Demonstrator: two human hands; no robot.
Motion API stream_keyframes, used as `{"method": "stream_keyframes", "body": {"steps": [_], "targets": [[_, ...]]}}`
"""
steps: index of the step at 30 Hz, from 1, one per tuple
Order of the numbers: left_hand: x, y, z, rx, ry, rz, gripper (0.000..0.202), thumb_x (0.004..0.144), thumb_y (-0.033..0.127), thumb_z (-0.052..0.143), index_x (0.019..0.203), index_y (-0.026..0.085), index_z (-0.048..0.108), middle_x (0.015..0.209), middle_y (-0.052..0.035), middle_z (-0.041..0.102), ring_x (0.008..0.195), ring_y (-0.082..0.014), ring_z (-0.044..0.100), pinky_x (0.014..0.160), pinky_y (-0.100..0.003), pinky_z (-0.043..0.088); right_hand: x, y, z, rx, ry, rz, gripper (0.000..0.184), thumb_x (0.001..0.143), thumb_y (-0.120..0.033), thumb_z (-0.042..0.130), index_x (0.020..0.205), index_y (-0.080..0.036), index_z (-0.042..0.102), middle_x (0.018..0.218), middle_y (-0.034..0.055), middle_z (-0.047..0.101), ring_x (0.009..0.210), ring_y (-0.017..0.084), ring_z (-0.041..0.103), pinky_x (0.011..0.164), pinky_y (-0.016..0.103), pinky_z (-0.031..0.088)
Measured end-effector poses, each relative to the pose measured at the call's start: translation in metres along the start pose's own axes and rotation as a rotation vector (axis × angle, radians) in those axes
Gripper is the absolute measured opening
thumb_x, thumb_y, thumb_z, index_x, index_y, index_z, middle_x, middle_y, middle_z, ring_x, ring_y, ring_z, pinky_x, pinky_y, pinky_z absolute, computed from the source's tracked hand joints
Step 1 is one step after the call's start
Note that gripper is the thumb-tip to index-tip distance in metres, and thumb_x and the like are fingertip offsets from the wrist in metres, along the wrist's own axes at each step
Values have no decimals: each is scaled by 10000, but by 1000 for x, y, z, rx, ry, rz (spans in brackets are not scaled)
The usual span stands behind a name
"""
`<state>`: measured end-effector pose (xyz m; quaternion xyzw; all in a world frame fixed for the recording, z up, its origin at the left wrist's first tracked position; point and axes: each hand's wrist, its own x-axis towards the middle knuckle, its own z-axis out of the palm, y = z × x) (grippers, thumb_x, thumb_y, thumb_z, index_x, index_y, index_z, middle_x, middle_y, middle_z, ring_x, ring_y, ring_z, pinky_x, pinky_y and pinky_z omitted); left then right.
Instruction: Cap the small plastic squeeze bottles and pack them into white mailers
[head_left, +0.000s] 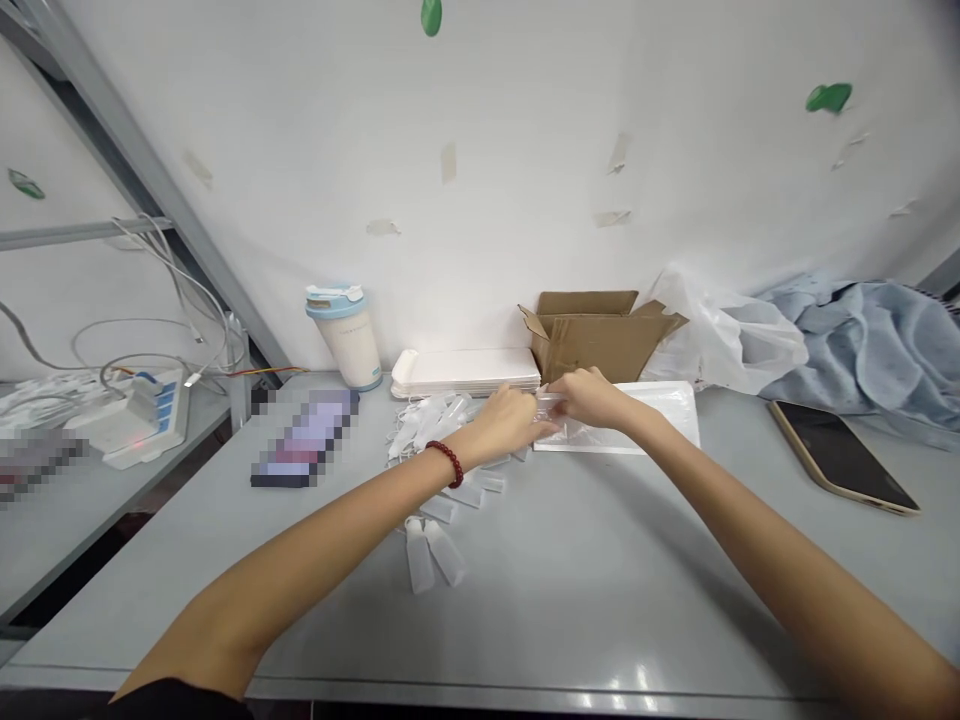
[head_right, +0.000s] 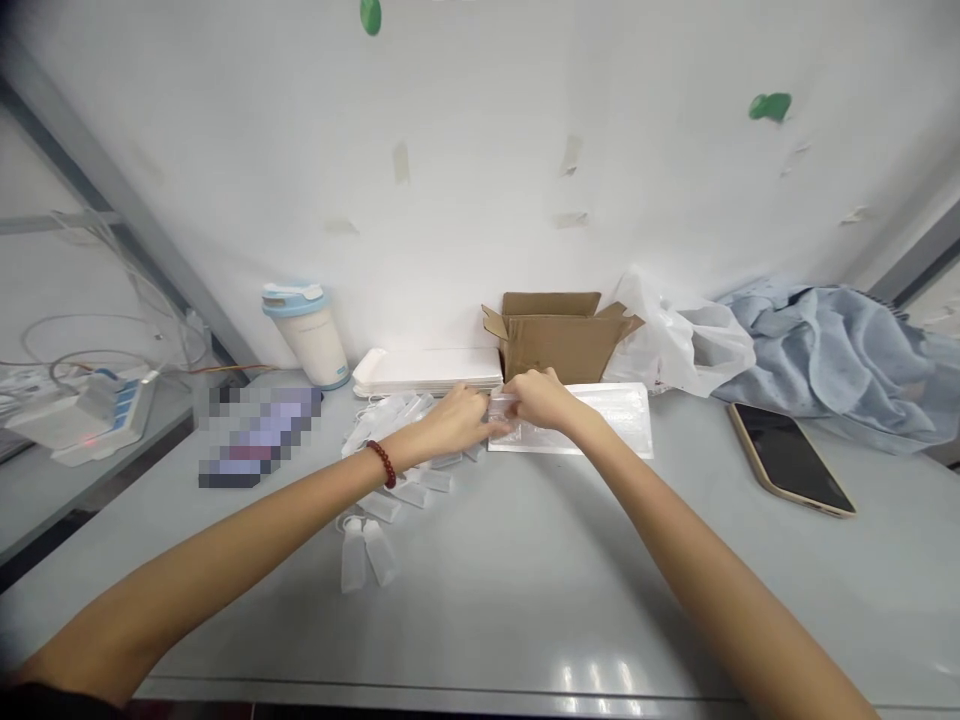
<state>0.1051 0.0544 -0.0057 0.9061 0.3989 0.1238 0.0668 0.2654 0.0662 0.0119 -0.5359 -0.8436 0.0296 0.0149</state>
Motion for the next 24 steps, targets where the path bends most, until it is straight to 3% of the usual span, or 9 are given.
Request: {"method": "stream_keyframes", "body": {"steps": [4,8,14,18,20,24], "targets": [[-14,-4,7,132,-16,-24,349,854,390,499,699,105,625,774,-152,627,902,-309,523,771,-368,386,12,-1,13,12,10,20,134,727,-187,604,848,-194,661,840,61,695,893,237,592,747,305,319],[-27,0,7,236,-3,25,292,886,280,446,749,93,625,789,-137,624,845,-257,541,777,-349,392,17,-4,21,16,81,60,220,732,-240,633,942,-176,633,922,96,676,990,270,553,809,365,334],[-37,7,-1,262,-5,53,235,896,250,436,826,98,601,854,-122,610,855,-249,542,734,-334,421,-2,0,21,100,275,56,323,764,-299,634,1061,-186,577,1099,97,620,1050,258,523,832,382,380],[-41,6,3,169,54,63,224,908,286,445,970,105,560,989,-119,593,929,-236,539,776,-332,431,-26,-1,32,101,180,-28,470,786,-409,606,1201,-204,523,1255,125,536,1139,283,481,878,444,389],[-41,4,6,111,56,105,254,917,319,436,1021,115,546,1018,-111,598,948,-229,546,797,-334,432,-35,-3,41,61,114,-70,440,828,-426,543,1229,-247,513,1329,125,479,1200,300,435,908,504,363],[-40,2,14,78,33,179,296,929,344,406,1067,127,553,1040,-114,618,996,-238,559,849,-360,416,-39,-4,56,16,111,-110,440,896,-429,415,1309,-280,445,1391,118,424,1269,299,367,955,589,285]]}}
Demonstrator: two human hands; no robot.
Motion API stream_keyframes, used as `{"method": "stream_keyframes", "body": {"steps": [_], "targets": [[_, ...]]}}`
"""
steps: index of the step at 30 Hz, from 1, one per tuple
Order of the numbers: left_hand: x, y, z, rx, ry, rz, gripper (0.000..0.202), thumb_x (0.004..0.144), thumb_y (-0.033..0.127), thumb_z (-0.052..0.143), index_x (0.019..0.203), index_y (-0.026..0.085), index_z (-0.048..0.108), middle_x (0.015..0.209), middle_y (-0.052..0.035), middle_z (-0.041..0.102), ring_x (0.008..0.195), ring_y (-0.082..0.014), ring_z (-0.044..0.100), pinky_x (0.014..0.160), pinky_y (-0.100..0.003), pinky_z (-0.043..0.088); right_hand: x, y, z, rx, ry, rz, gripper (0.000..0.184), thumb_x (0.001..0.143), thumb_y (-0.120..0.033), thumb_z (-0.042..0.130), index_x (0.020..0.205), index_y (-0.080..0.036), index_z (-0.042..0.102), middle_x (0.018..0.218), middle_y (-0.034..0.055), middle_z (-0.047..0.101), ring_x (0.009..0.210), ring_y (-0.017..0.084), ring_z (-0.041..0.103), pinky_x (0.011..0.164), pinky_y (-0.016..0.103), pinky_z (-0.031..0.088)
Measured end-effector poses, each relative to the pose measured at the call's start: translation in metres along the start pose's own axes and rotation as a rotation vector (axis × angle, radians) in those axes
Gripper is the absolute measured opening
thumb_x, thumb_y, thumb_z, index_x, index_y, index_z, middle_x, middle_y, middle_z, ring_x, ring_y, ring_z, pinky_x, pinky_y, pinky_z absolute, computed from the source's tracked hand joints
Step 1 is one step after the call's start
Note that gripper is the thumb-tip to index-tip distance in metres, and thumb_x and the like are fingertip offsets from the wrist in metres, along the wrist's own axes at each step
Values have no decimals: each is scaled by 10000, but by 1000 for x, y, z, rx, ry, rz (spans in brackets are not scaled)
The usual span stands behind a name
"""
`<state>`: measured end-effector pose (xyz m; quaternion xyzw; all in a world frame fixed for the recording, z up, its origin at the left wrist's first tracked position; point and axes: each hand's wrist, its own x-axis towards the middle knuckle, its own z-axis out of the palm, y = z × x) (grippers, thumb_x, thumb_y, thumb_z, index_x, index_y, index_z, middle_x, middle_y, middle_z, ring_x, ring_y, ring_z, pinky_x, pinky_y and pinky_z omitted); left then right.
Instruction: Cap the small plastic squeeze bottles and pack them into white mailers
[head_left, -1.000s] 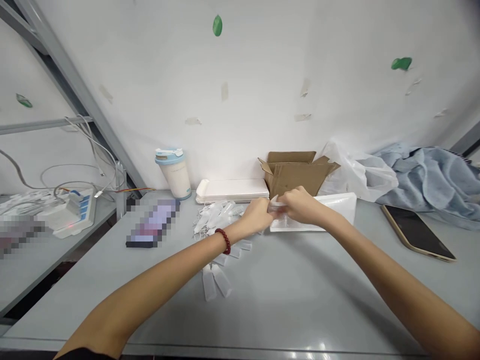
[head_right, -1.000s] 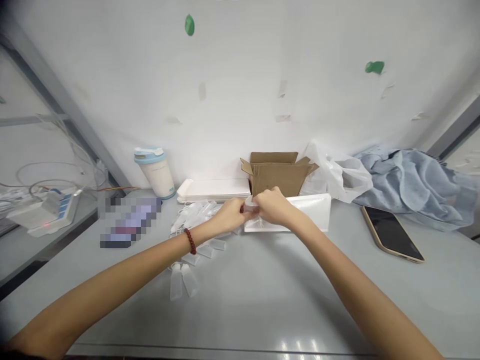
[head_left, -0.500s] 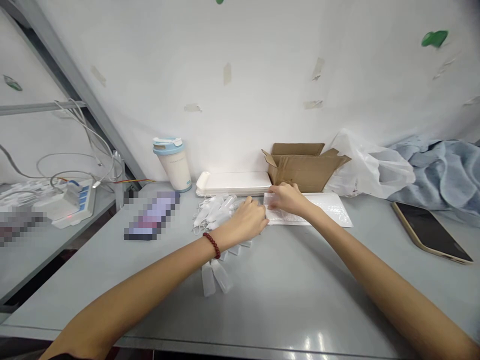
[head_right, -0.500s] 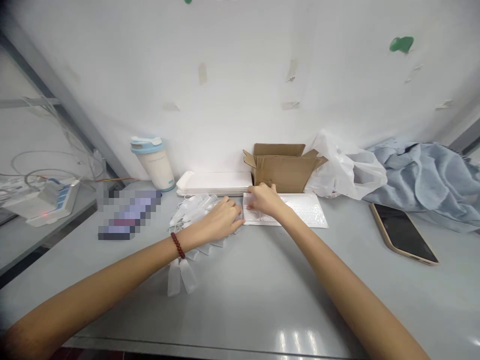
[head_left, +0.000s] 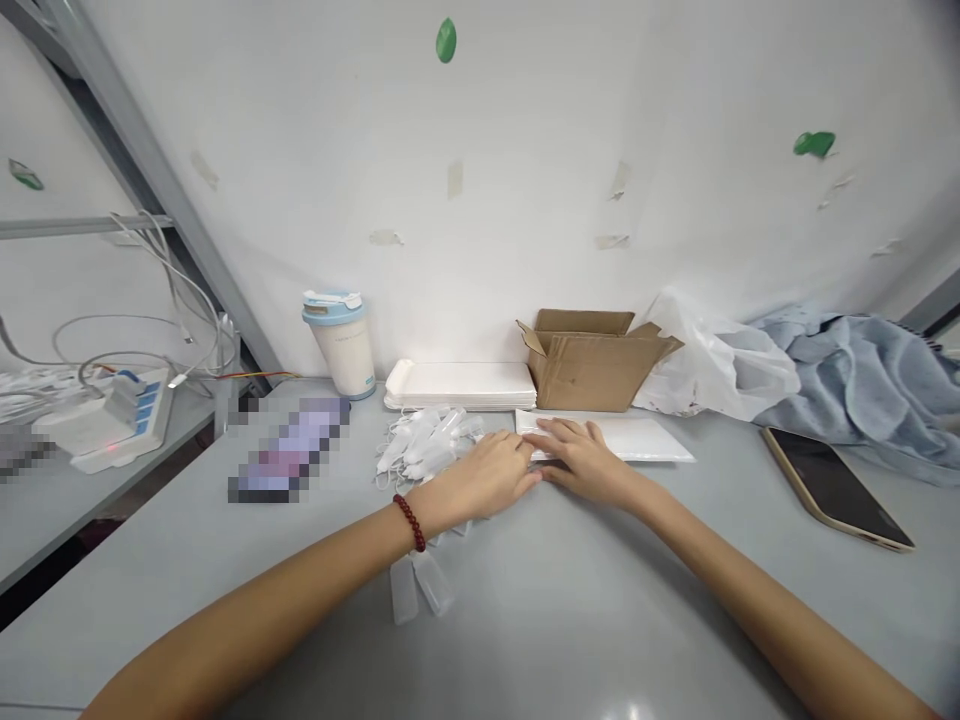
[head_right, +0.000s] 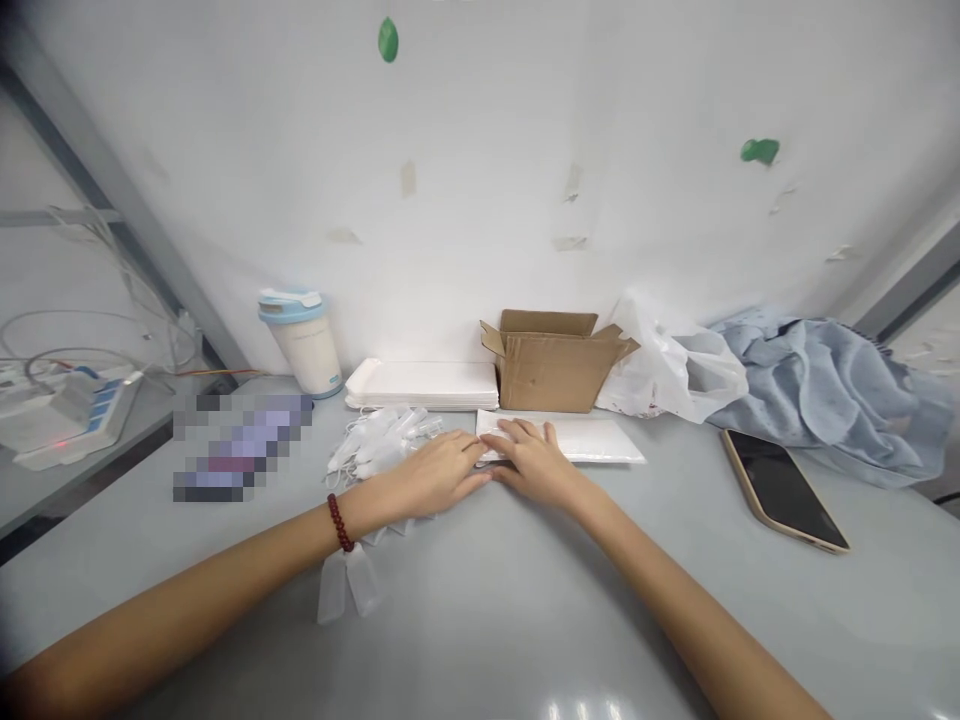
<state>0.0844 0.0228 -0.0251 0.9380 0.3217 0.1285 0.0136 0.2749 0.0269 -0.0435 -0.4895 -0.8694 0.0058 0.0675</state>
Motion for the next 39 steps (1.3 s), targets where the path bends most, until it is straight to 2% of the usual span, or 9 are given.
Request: {"method": "stream_keyframes", "body": {"steps": [5,9,12,13,14,18,23,32,39], "targets": [[-5,7,5,64,-17,16,314,907,346,450,980,88,614,1015,-141,622,1005,-259,553,884,-361,403,4,3,6,-3,58,-63,477,907,-510,333,1318,-294,444,1415,87,406,1269,292,365,974,595,249],[-4,3,3,-7,-5,16,349,922,365,398,926,116,643,950,-120,648,961,-239,575,851,-341,420,5,4,7,-3,77,-85,455,905,-499,350,1305,-315,463,1405,84,422,1251,291,386,971,592,255],[7,-12,-6,-77,-62,-38,358,915,328,392,785,141,668,791,-76,669,746,-182,614,699,-266,444,5,2,6,7,76,-80,445,910,-498,338,1299,-328,469,1413,81,411,1250,298,384,969,607,242],[12,-19,-10,-36,-57,-110,337,896,310,421,742,139,669,749,-70,667,696,-170,610,672,-253,441,6,1,5,12,71,-82,449,909,-507,331,1297,-331,471,1414,80,410,1253,300,379,970,607,238],[18,-27,-14,46,-22,-210,316,878,301,445,721,140,668,738,-67,668,691,-169,609,672,-249,440,6,0,4,16,66,-83,454,908,-519,327,1295,-333,474,1413,78,410,1257,302,373,971,605,236],[35,-58,-29,168,35,-345,237,839,175,447,806,99,669,850,-132,672,824,-221,613,723,-289,442,8,-5,4,33,58,-73,461,902,-544,318,1285,-349,483,1419,72,402,1258,307,363,970,603,223],[41,-78,-41,263,21,-398,190,813,213,524,834,89,665,884,-151,666,868,-255,603,698,-304,456,9,-8,4,53,49,-64,463,907,-541,305,1281,-340,492,1426,74,392,1259,311,354,973,593,211],[44,-69,-32,412,-27,-340,266,798,18,409,895,67,653,901,-170,639,928,-256,572,740,-327,459,11,-19,2,71,25,-81,456,924,-479,315,1282,-276,510,1444,121,354,1270,319,354,975,539,231],[54,-65,-31,498,-34,-293,268,768,-35,419,900,60,632,908,-169,629,930,-260,562,702,-317,460,14,-20,3,154,55,-124,427,932,-406,326,1279,-231,503,1409,121,411,1277,308,356,976,537,252]]}}
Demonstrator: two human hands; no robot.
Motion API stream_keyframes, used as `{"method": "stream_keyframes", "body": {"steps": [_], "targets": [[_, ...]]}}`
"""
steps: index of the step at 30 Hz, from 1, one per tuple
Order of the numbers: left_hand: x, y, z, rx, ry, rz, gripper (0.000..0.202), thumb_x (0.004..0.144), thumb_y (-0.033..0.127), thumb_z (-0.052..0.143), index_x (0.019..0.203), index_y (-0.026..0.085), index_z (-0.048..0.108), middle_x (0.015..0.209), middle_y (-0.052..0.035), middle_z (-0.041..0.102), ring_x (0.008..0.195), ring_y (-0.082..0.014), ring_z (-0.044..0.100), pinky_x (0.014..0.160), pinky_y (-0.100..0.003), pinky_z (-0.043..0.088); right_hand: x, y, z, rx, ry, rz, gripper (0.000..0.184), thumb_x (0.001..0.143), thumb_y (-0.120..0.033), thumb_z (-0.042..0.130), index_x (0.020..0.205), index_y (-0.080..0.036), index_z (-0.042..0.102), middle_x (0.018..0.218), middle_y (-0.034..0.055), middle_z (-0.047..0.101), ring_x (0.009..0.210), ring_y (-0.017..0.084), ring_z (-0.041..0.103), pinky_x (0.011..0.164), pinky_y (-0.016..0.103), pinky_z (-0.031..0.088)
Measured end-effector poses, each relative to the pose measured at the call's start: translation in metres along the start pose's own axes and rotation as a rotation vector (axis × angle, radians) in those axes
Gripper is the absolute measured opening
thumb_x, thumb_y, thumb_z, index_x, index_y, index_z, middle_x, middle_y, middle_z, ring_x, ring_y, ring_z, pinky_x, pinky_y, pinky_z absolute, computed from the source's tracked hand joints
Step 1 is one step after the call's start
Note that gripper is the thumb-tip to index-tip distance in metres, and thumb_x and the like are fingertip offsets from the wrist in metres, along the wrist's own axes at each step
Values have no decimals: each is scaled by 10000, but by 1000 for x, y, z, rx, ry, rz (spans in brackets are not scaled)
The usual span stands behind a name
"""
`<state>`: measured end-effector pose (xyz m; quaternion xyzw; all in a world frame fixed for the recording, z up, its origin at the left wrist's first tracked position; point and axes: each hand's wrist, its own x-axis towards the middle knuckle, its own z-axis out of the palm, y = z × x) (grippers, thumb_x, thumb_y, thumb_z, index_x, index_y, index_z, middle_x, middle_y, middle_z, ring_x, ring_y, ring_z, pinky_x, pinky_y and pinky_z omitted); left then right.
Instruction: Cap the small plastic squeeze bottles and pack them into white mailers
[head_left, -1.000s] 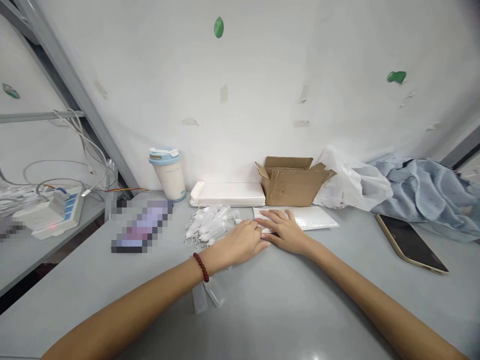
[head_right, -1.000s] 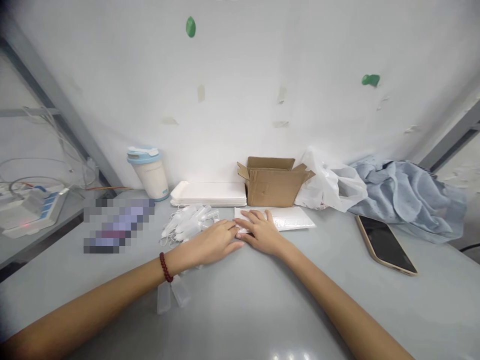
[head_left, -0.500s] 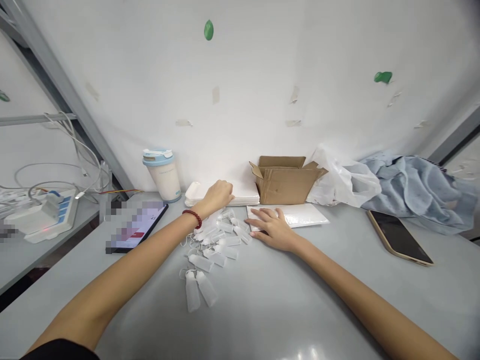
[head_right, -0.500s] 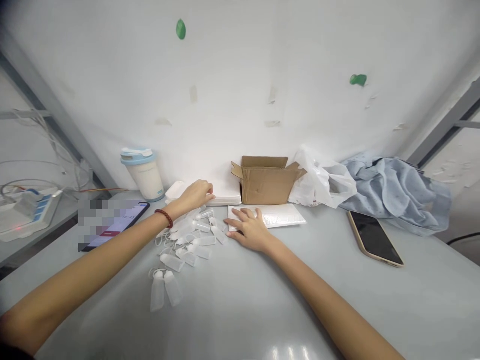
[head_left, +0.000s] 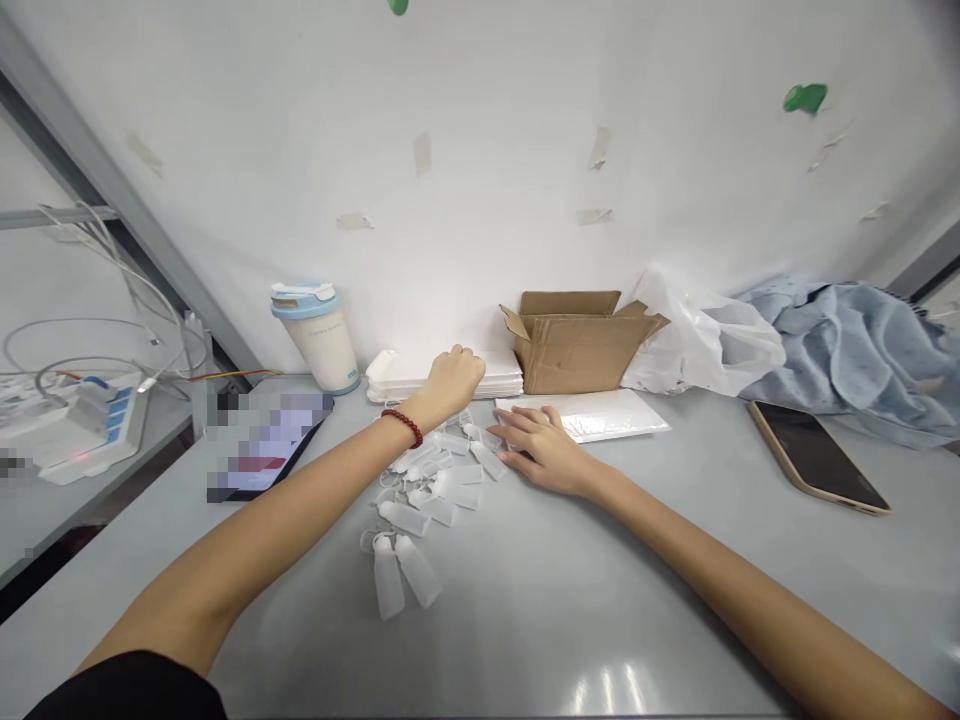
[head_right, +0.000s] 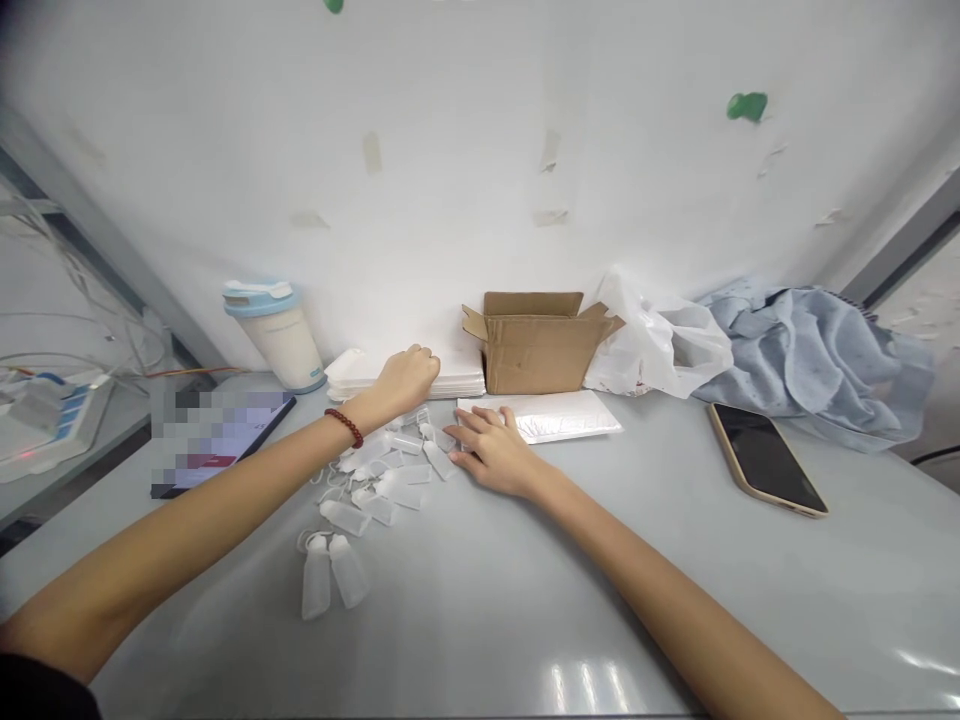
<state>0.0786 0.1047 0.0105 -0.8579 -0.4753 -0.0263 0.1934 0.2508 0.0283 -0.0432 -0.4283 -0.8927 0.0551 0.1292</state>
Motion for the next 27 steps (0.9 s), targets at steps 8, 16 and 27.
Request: {"method": "stream_keyframes", "body": {"steps": [8,16,27], "targets": [[-41,28,-23,86,108,-27,201,749,-55,441,862,49,571,884,-168,593,862,-264,551,638,-311,438,-2,-5,-12,-108,291,247,511,931,-363,252,1260,-32,462,1315,217,474,1225,294,403,1000,458,296],[-72,46,-39,113,245,66,206,787,-35,380,772,105,531,765,-125,564,760,-244,550,553,-297,405,-11,-25,-16,-389,661,280,682,885,-372,360,1409,-1,129,1406,296,295,1288,398,280,960,550,287],[-96,69,-33,-4,344,238,240,887,85,348,819,104,578,796,-109,593,786,-229,547,626,-326,427,-18,-31,-14,-548,285,101,529,890,-90,277,1416,-142,294,1350,230,428,1261,383,363,939,595,317]]}}
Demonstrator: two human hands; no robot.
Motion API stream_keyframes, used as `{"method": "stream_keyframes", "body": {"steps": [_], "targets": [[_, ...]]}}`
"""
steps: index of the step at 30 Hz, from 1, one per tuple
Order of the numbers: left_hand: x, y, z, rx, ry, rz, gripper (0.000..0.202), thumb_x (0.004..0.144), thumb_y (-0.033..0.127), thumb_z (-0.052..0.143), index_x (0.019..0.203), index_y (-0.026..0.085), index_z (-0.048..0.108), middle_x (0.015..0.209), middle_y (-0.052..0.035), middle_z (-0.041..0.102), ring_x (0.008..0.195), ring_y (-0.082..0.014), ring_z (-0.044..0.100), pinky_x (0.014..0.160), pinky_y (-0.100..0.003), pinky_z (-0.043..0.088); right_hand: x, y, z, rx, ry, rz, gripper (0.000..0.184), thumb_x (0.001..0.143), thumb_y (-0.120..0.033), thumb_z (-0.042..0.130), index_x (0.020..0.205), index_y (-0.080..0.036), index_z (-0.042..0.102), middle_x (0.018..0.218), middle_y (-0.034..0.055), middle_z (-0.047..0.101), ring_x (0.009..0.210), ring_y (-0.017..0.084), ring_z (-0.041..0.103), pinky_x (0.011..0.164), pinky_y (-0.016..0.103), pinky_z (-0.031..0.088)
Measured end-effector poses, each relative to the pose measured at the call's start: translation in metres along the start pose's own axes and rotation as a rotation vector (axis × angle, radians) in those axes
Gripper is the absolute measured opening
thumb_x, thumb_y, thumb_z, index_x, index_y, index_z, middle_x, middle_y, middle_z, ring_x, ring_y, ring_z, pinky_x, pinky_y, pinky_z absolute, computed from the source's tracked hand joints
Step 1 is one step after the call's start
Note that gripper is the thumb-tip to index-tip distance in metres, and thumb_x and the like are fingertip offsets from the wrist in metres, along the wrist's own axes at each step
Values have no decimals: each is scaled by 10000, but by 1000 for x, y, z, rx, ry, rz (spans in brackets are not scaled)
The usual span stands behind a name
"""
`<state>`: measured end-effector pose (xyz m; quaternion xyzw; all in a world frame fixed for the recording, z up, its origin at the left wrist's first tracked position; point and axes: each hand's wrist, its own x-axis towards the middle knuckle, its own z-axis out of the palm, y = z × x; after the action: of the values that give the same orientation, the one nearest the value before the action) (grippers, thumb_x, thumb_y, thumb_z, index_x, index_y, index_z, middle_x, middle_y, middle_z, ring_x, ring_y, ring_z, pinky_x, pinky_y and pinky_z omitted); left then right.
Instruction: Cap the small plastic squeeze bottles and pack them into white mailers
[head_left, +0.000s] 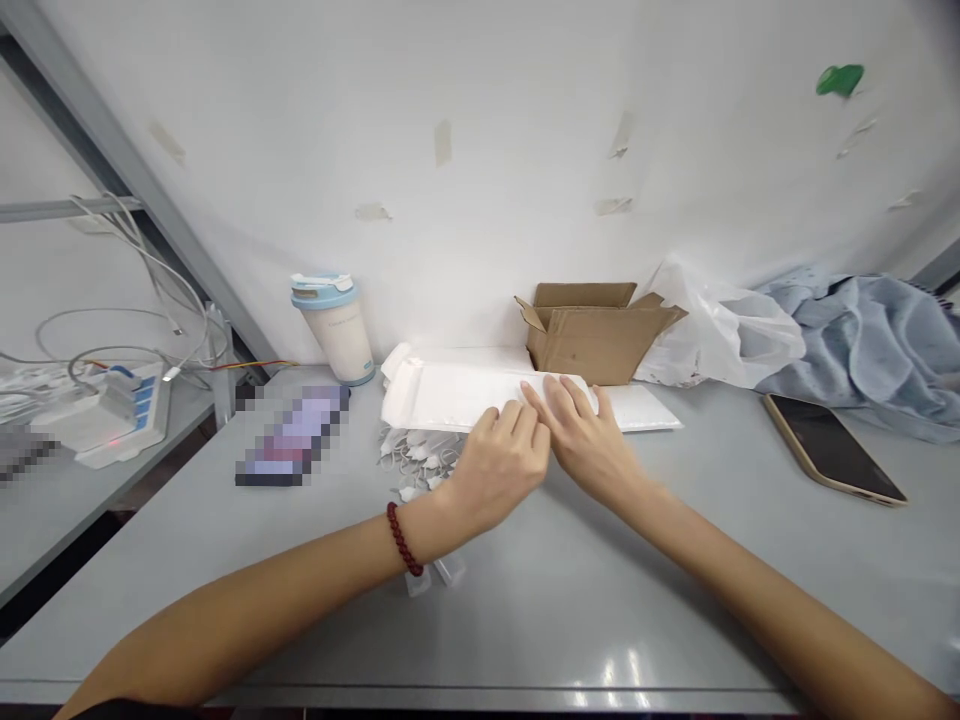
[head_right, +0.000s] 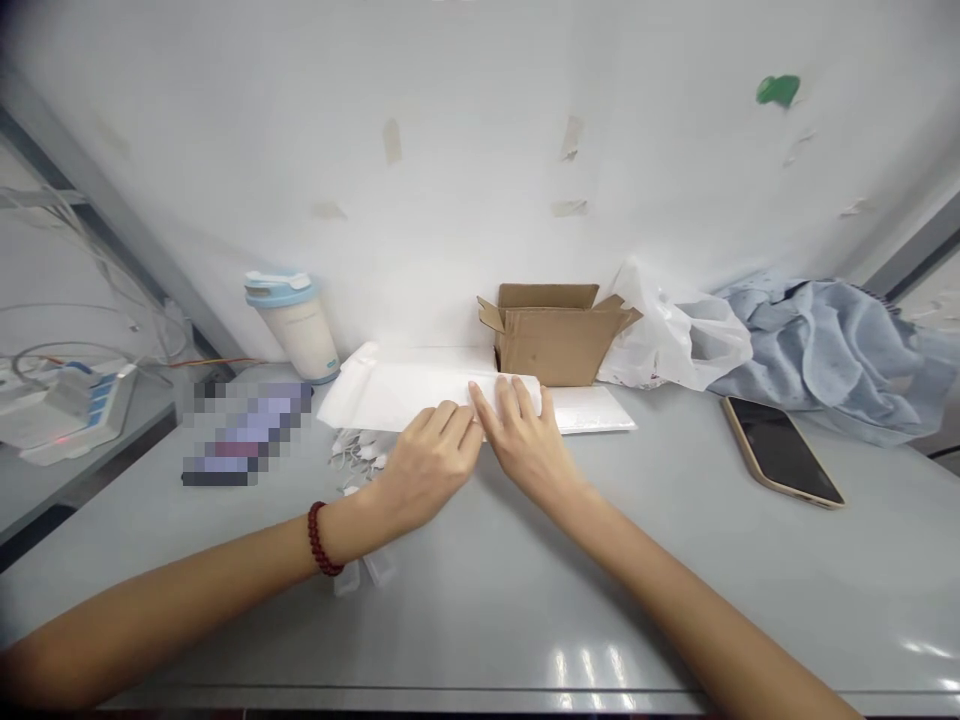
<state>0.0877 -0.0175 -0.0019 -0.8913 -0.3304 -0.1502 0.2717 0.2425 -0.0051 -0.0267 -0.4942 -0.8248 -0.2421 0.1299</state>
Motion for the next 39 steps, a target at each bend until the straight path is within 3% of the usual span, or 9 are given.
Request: {"method": "stream_keyframes", "body": {"steps": [3,8,10,12,14,18,24,33,39], "targets": [[-7,-24,2,-209,-40,-60,276,912,342,421,934,125,590,978,-119,600,956,-261,514,785,-391,440,-1,9,-3,-63,-19,13,560,873,-39,263,1410,-189,308,1372,221,403,1265,387,356,916,611,329],[-24,-82,3,-419,43,-615,369,828,316,525,1122,94,534,1243,-186,497,1194,-338,387,968,-513,340,-1,15,-9,-63,33,32,637,828,23,269,1422,-208,264,1421,199,347,1310,368,292,936,624,303],[-31,-99,-4,-739,-3,-901,362,796,268,534,1112,92,537,1184,-169,556,1129,-317,477,942,-487,386,0,14,-9,-39,55,36,642,823,18,281,1422,-212,255,1433,190,332,1323,362,269,945,625,291],[-37,-109,-12,-1274,-182,-1034,301,804,274,514,1031,87,578,1071,-159,627,977,-281,585,835,-425,477,1,10,-10,-18,64,48,625,826,0,297,1415,-207,265,1438,190,322,1328,364,258,951,626,279],[-42,-108,-18,-1591,-218,-1121,241,760,228,568,959,96,598,983,-137,663,861,-237,625,750,-355,510,2,4,-12,13,66,40,601,828,-28,322,1407,-185,280,1438,199,317,1329,366,256,969,619,259],[-45,-82,-16,-1818,-300,-1034,126,694,183,630,804,123,616,783,-57,674,722,-170,620,656,-271,495,1,-11,-21,114,35,-109,615,816,-178,439,1405,-160,264,1465,197,258,1352,386,172,1005,620,179],[-41,-48,-11,-1746,-420,-839,49,682,154,591,638,134,584,579,32,567,532,-92,512,480,-190,352,-4,-22,-33,234,-48,-310,808,723,-446,540,1413,-169,225,1437,229,243,1313,425,176,983,632,138],[-46,-56,-5,-1802,-407,-754,169,722,290,668,722,124,637,681,4,617,615,-100,543,565,-205,405,-3,-24,-33,323,-90,-267,845,653,-448,566,1378,-142,259,1331,220,320,1214,379,313,986,572,200],[-48,-58,-3,-1531,-345,-767,255,720,335,640,590,131,559,529,32,518,494,-94,489,459,-197,373,-2,-23,-26,217,49,-302,774,669,-405,598,1340,-133,323,1236,224,398,1074,379,398,888,542,291]]}}
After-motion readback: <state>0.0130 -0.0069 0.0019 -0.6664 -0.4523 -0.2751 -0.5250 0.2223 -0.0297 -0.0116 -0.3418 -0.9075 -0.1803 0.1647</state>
